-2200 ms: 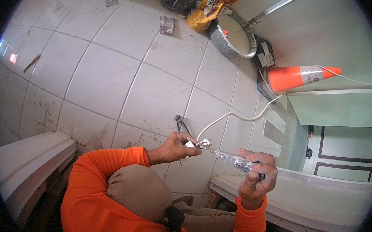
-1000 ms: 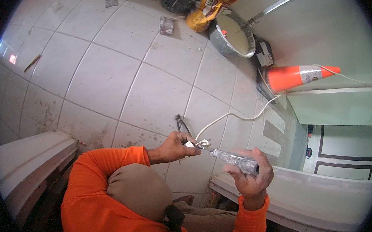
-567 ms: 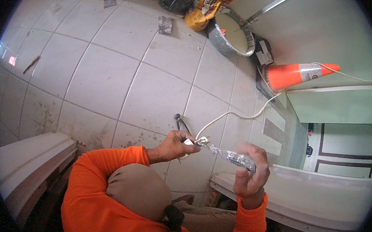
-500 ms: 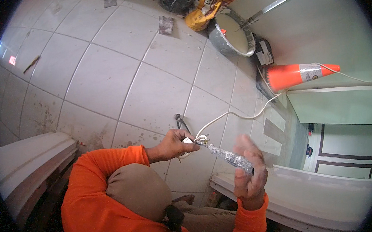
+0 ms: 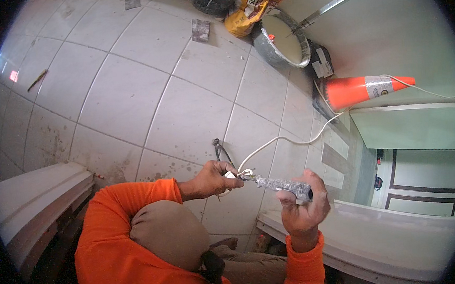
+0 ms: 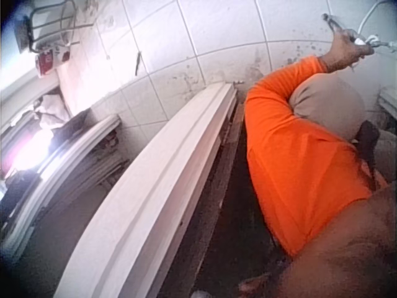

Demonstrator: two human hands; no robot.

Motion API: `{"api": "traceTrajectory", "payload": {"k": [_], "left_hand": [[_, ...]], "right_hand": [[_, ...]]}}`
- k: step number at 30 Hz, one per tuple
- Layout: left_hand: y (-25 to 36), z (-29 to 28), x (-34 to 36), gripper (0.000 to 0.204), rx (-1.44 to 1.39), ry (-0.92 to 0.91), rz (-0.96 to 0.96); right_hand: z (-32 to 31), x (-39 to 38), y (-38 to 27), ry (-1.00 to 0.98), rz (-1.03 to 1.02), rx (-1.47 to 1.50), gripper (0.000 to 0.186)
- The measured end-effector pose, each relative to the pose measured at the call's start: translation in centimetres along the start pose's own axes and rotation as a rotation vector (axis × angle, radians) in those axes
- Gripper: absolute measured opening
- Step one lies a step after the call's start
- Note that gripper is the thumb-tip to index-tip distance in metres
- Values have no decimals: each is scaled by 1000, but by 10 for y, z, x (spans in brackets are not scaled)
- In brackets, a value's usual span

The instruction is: The person wires an electrical plug by inserting wires into the plug terminals and using a screwdriver to secure them.

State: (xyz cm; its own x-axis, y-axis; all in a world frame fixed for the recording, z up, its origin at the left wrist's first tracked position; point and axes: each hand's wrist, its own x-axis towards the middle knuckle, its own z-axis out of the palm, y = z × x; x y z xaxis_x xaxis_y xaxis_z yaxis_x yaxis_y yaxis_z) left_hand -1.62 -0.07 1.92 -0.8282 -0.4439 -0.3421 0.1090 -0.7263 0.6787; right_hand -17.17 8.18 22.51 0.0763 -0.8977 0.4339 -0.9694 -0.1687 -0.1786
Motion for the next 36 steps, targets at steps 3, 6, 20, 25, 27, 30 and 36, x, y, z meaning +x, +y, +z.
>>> {"api": "traceTrajectory", "payload": {"k": [3,6,20,25,27,30,36], "left_hand": [[3,2,2,23,-87,6,14],[13,2,1,15,-132,5,28],[31,-4,25,38,-401,118,-30],[30,-9,26,33,-454,98,-73],[34,-6,21,29,-486,134,-118],[36,-5,19,27,-493,132,-140],[31,-9,25,26,-510,112,-160]], "right_hand": [[19,-5,-1,122,21,203,49],[27,7,-18,332,35,442,52],[82,13,18,-298,190,220,20],[91,26,22,-362,101,179,19],[94,28,27,-413,83,168,19],[93,31,28,-475,77,151,18],[102,31,34,-544,102,187,13]]}}
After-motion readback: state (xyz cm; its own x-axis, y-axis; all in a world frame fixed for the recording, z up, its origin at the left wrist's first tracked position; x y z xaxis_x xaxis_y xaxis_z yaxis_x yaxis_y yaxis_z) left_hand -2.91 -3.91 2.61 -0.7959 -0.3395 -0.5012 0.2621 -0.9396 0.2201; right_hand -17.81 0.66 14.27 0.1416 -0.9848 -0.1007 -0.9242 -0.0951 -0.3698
